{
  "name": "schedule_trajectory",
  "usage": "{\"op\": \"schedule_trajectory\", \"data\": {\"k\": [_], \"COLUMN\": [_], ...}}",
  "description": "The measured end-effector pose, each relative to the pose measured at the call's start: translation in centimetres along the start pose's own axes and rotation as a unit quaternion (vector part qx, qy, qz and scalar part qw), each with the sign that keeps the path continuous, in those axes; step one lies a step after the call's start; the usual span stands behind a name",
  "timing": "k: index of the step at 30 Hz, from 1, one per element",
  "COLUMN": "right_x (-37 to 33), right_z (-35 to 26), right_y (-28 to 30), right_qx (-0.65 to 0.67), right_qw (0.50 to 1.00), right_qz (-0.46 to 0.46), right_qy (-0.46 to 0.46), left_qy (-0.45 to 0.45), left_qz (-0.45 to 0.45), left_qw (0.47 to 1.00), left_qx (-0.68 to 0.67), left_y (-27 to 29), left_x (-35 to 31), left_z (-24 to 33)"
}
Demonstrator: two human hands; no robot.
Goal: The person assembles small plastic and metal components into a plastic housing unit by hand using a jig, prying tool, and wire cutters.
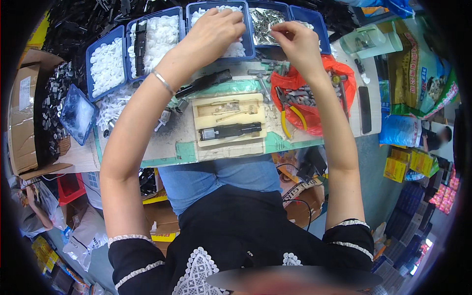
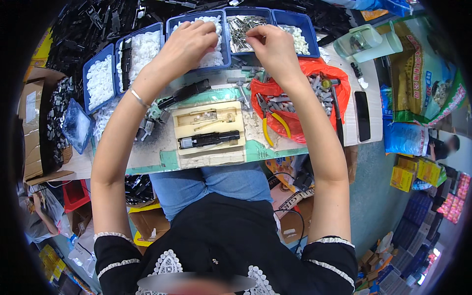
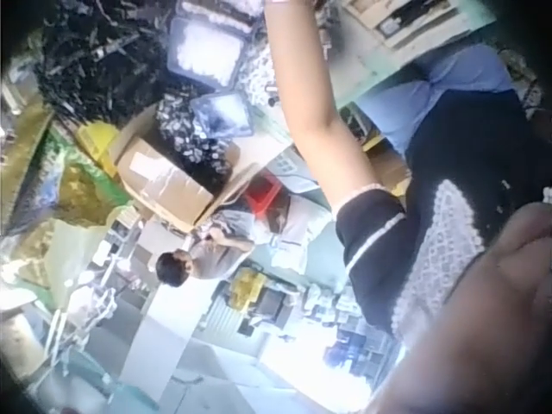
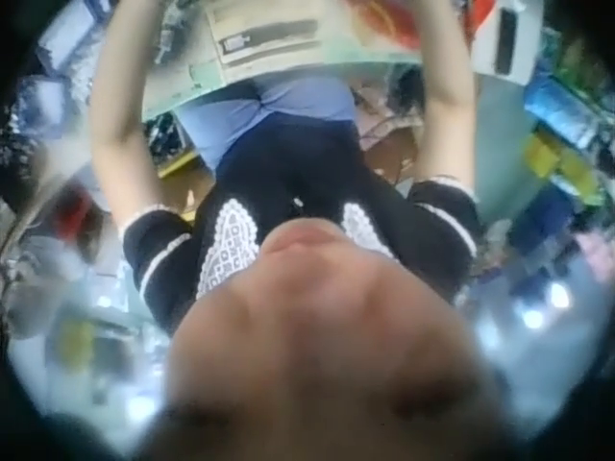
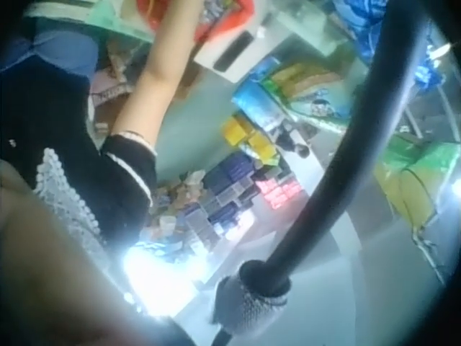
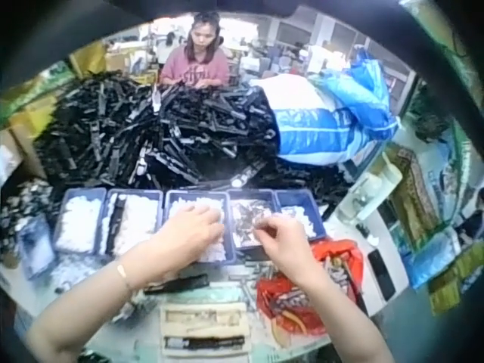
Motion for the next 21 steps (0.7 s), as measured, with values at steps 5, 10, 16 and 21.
{"op": "schedule_trajectory", "data": {"k": [5,10,16,21], "right_x": [-3.9,-7.5,-9.0,-9.4], "right_z": [-1.9,-6.5,-8.4,-10.2], "right_y": [-1.2,-2.5,-2.7,-2.8], "right_qx": [0.344,0.429,0.451,0.293], "right_qw": [0.931,0.9,0.891,0.956], "right_qz": [0.038,0.068,0.055,0.002], "right_qy": [-0.113,-0.037,-0.025,0.03], "left_qy": [0.29,0.396,0.39,0.458], "left_qz": [0.046,0.087,0.144,0.18], "left_qw": [0.846,0.334,0.245,0.336], "left_qx": [-0.445,-0.851,-0.876,-0.803], "left_y": [1.5,0.7,2.0,2.8], "left_x": [-3.6,-8.7,-10.5,-12.0], "left_z": [0.2,6.0,8.4,8.4]}}
Point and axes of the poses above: each hand's wrist, its own x-axis towards the middle knuckle, its own y-axis out of the back of the hand, z = x × y, the point moved 8 cm from there along x, towards the middle knuckle, and after that the axes turned 14 degrees about x, right-handed, at the moved point
